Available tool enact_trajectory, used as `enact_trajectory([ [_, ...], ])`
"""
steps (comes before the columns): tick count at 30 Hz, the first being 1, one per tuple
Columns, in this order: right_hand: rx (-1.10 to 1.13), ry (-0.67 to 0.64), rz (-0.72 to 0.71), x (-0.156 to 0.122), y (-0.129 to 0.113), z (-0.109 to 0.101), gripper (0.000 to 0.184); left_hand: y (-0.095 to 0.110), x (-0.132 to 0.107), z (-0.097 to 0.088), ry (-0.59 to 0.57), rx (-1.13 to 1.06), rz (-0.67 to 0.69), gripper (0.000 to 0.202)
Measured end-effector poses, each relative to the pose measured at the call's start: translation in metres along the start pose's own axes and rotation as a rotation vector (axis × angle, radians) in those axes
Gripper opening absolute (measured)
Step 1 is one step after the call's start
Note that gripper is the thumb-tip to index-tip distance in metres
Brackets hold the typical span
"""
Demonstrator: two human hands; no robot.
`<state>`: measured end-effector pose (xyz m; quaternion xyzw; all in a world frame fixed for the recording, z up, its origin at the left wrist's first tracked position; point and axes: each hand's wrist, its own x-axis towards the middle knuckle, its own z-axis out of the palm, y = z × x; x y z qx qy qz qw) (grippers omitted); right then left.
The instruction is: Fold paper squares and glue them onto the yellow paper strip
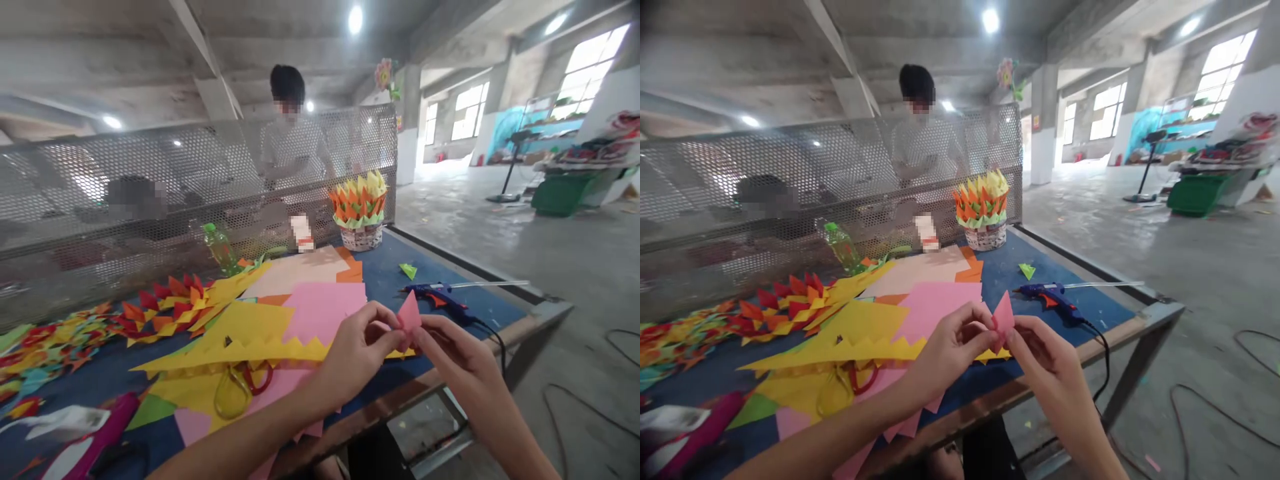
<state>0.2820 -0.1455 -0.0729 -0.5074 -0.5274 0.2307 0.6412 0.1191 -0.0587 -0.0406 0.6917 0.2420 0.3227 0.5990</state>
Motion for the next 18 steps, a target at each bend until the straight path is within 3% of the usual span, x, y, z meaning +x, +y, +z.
enact_trajectory([
  [8,-0.074,0.033,-0.030,-0.002,0.002,0.001,0.035,-0.002,-0.003,0.004,0.050,0.089,0.026,0.025],
  [18,-0.128,0.085,-0.036,0.010,0.013,-0.008,0.034,-0.001,0.013,0.009,0.043,0.188,0.014,0.017],
])
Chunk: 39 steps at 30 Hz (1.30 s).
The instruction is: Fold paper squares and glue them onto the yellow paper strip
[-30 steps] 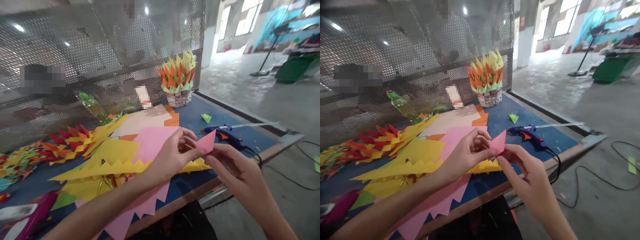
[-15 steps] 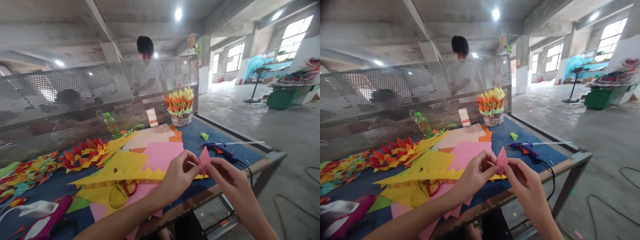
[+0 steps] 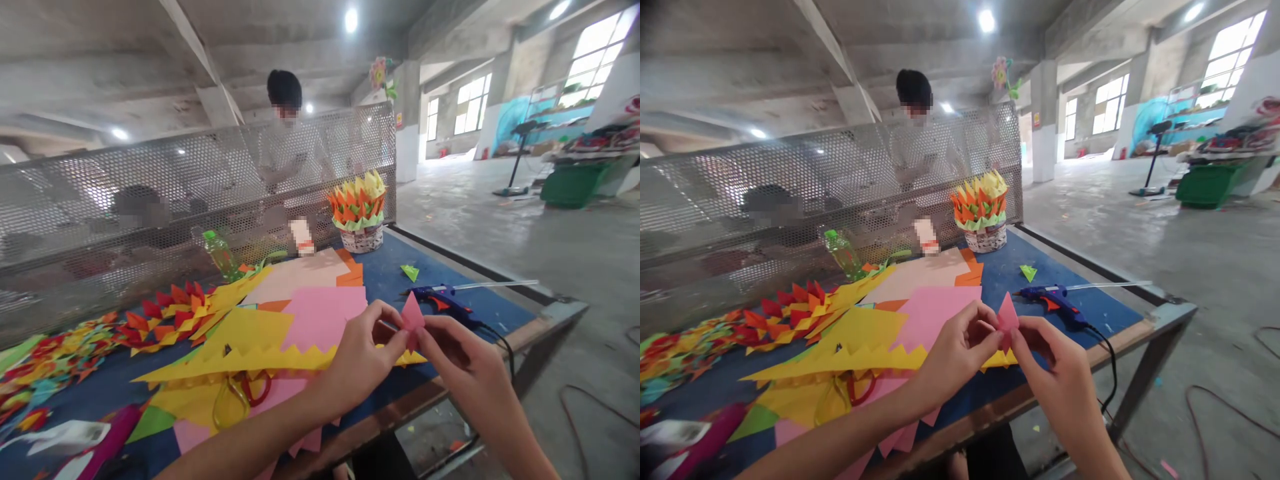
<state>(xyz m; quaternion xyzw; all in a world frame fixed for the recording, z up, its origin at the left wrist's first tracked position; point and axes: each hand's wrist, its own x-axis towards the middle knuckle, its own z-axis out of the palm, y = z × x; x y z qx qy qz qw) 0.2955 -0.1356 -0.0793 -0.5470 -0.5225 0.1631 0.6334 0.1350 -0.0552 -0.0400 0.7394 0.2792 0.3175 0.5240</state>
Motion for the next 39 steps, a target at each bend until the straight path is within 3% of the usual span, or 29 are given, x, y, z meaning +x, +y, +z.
enact_trajectory([
  [9,0.015,0.002,-0.023,0.007,0.006,-0.001,0.030,0.003,0.009,-0.005,-0.025,0.087,0.026,0.027],
  [13,0.017,-0.021,-0.057,0.007,-0.001,-0.001,0.028,0.004,0.012,-0.010,-0.043,0.046,0.007,0.037],
  [17,0.033,-0.058,-0.083,0.007,-0.006,0.000,0.028,0.001,0.012,-0.014,-0.036,-0.040,-0.031,0.034],
  [23,0.094,0.052,-0.020,0.013,0.004,0.003,0.024,-0.005,0.015,-0.020,-0.020,-0.149,-0.069,0.048],
  [25,0.114,0.031,0.003,0.016,0.007,0.005,0.028,-0.006,0.017,-0.021,-0.022,-0.156,-0.070,0.049],
  [29,0.155,-0.076,0.029,0.021,0.006,0.008,0.039,-0.008,0.017,-0.017,-0.059,-0.134,-0.051,0.044],
  [32,0.147,-0.078,0.047,0.021,0.005,0.006,0.039,-0.006,0.014,-0.016,-0.087,-0.076,-0.048,0.039],
  [39,0.104,-0.195,0.173,0.026,0.003,-0.014,0.042,0.012,0.017,-0.031,-0.150,0.110,-0.035,0.016],
])
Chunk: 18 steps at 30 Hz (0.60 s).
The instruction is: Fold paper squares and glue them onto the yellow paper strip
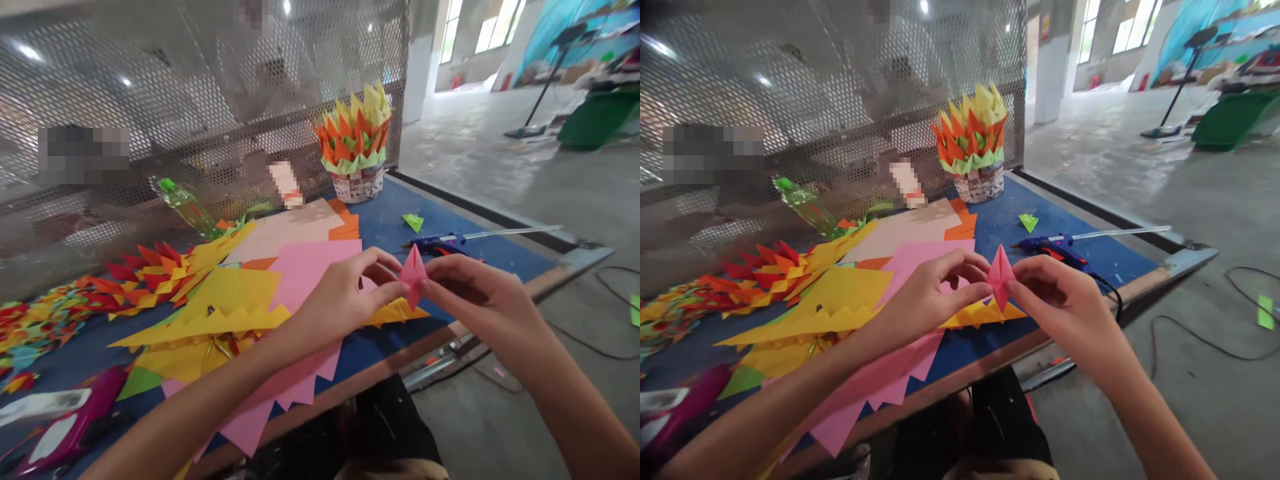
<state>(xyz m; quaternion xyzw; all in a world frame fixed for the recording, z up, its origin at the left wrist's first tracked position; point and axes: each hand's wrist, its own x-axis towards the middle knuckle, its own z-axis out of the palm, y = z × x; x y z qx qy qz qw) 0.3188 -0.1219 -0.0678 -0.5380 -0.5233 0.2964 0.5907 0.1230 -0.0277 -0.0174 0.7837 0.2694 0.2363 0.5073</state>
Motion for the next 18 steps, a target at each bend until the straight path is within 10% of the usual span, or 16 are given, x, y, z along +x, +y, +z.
enact_trajectory([
  [18,-0.196,-0.316,0.062,0.024,0.033,-0.026,0.042,-0.039,0.026,0.005,-0.083,0.070,-0.096,0.011],
])
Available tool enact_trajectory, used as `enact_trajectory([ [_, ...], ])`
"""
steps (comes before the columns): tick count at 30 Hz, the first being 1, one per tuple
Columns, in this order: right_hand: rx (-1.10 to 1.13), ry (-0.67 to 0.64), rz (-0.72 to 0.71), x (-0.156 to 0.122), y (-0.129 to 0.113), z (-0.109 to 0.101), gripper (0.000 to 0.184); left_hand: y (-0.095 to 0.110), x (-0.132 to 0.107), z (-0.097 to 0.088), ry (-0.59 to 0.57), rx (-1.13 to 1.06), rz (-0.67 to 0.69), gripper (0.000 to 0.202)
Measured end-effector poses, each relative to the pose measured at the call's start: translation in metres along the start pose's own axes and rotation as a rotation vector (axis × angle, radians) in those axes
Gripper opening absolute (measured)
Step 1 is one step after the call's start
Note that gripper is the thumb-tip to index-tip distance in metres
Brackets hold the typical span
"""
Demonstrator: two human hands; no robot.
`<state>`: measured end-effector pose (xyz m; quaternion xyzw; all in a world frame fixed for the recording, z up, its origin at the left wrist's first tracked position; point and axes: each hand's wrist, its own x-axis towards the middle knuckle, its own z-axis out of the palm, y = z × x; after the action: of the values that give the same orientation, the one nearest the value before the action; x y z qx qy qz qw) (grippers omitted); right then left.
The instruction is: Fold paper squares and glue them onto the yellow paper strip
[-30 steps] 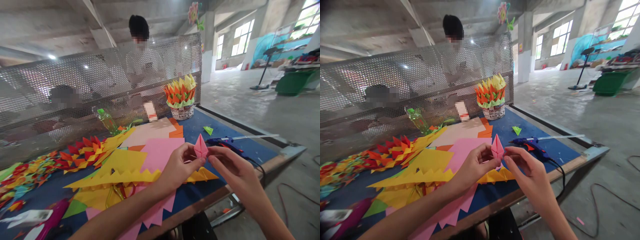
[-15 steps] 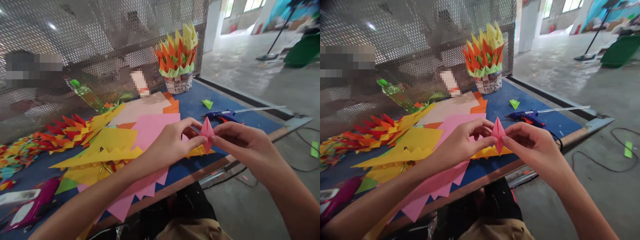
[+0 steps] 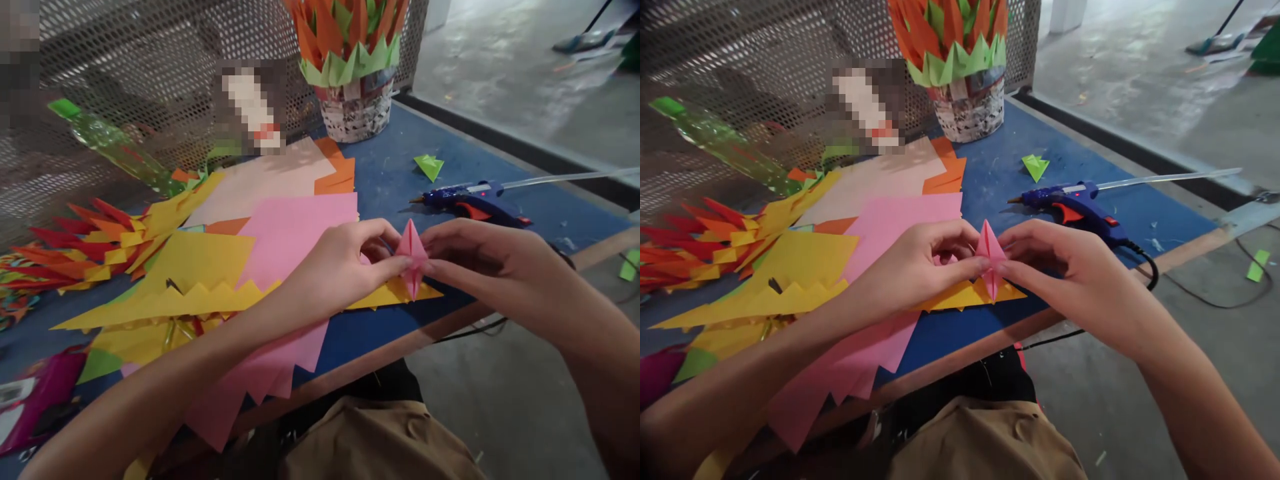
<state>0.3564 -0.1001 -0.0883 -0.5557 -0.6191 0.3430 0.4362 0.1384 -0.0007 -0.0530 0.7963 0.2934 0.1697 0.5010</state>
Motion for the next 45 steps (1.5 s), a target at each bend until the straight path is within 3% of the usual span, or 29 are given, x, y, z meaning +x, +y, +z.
enact_trajectory([
  [3,0.043,-0.063,0.024,0.000,0.005,0.000,0.044,0.000,-0.002,0.000,0.000,-0.004,-0.027,0.012],
  [7,0.040,-0.055,0.029,0.002,0.005,0.002,0.039,0.001,-0.002,-0.001,0.012,0.046,-0.020,0.012],
  [18,-0.164,-0.056,0.014,0.002,-0.008,0.003,0.035,-0.008,0.002,0.001,0.001,0.030,-0.050,0.010],
  [26,-0.437,-0.007,-0.101,-0.004,-0.011,0.008,0.023,-0.009,0.002,0.005,-0.003,0.083,-0.075,0.003],
  [32,-0.561,0.055,-0.167,-0.011,-0.009,0.014,0.014,-0.010,0.001,0.008,0.007,0.201,-0.018,0.006],
  [39,-0.682,0.157,-0.186,-0.015,-0.013,0.020,0.018,-0.006,0.000,0.010,0.021,0.371,0.040,0.004],
  [42,-0.684,0.179,-0.289,-0.026,-0.011,0.021,0.012,-0.008,0.000,0.011,0.044,0.402,0.059,0.006],
  [45,-0.695,0.065,-0.458,-0.041,-0.005,0.020,0.028,-0.011,0.000,0.011,0.067,0.369,0.055,0.017],
])
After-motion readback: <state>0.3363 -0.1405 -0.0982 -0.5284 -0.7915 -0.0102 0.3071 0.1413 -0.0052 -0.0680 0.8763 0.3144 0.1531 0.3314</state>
